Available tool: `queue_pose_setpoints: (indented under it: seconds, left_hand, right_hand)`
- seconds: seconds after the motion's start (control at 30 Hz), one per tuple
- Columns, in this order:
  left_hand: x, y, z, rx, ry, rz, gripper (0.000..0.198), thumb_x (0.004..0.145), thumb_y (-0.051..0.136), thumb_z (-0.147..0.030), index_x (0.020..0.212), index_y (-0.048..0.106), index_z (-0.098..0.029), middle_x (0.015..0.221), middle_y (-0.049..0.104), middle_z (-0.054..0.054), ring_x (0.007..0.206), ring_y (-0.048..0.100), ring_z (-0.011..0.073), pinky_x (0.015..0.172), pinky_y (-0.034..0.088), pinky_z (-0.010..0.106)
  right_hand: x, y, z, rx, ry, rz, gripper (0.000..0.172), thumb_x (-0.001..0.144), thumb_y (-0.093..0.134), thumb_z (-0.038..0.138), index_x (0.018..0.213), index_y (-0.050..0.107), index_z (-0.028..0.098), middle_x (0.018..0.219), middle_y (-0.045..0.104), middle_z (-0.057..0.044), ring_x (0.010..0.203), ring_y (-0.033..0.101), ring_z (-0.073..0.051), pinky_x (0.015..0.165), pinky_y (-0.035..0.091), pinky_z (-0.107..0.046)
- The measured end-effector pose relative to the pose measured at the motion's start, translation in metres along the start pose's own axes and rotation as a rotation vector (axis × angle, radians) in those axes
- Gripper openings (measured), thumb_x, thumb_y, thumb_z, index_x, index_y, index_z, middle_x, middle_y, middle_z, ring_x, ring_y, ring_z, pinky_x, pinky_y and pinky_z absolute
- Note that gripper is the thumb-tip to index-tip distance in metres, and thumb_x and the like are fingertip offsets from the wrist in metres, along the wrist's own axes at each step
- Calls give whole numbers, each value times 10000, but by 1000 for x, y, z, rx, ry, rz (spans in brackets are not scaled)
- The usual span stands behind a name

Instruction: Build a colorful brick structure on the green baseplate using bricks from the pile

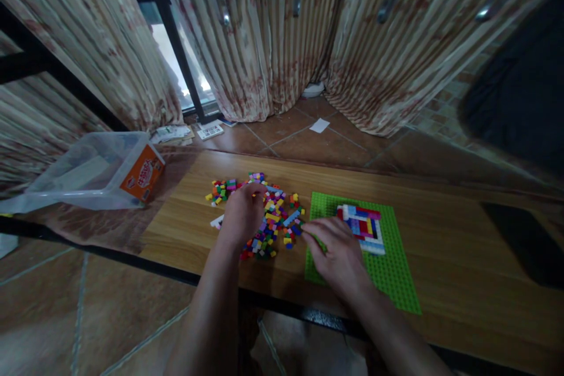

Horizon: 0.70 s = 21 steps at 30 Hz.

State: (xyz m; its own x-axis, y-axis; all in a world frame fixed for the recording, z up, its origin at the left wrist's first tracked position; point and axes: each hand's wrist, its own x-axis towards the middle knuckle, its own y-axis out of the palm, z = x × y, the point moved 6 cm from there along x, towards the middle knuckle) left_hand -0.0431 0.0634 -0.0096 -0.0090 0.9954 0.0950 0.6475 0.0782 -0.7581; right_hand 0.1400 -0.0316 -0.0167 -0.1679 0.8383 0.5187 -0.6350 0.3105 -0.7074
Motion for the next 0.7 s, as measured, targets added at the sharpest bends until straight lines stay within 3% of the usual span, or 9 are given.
queue_pose_setpoints:
  seconds: [0.13, 0.3, 0.5, 0.63, 0.7]
  left_hand:
    - [0, -2, 1, -8, -6, -8, 280, 860, 494, -183, 969, 751, -165, 827, 732, 53, 758, 649, 178, 749, 497, 264]
    - [-3, 3, -5, -25, 33, 32, 271, 852, 504, -187, 972, 746, -176, 815, 732, 51, 777, 659, 193, 754, 504, 281]
    - [-11, 23, -22, -183, 110, 152, 249, 875, 496, -198, 953, 731, -168, 905, 749, 51, 838, 678, 189, 792, 513, 285]
    - [-25, 48, -44, -298, 176, 277, 293, 897, 474, -190, 1074, 705, -156, 982, 746, 67, 876, 683, 184, 826, 528, 294]
    - [-33, 61, -57, -325, 204, 310, 340, 881, 466, -140, 1146, 678, -157, 1134, 719, 79, 995, 671, 186, 921, 514, 311]
  right_hand:
    - [-3, 24, 0, -87, 47, 137, 147, 917, 561, 201, 952, 703, 195, 898, 713, -55, 854, 601, -225, 797, 460, -372]
    - [-3, 33, -3, -144, 85, 165, 174, 911, 547, 182, 987, 701, 206, 895, 713, -60, 868, 597, -235, 801, 452, -371]
    - [3, 10, -5, -84, 123, -36, 188, 926, 521, 183, 1014, 686, 207, 927, 721, -47, 874, 615, -206, 808, 453, -334]
    - [7, -14, -23, -190, 204, -153, 183, 921, 531, 211, 998, 696, 193, 915, 728, -58, 883, 615, -222, 832, 422, -366]
    - [9, -24, -34, -277, 259, -179, 182, 914, 544, 235, 986, 707, 200, 908, 734, -60, 877, 608, -237, 829, 394, -385]
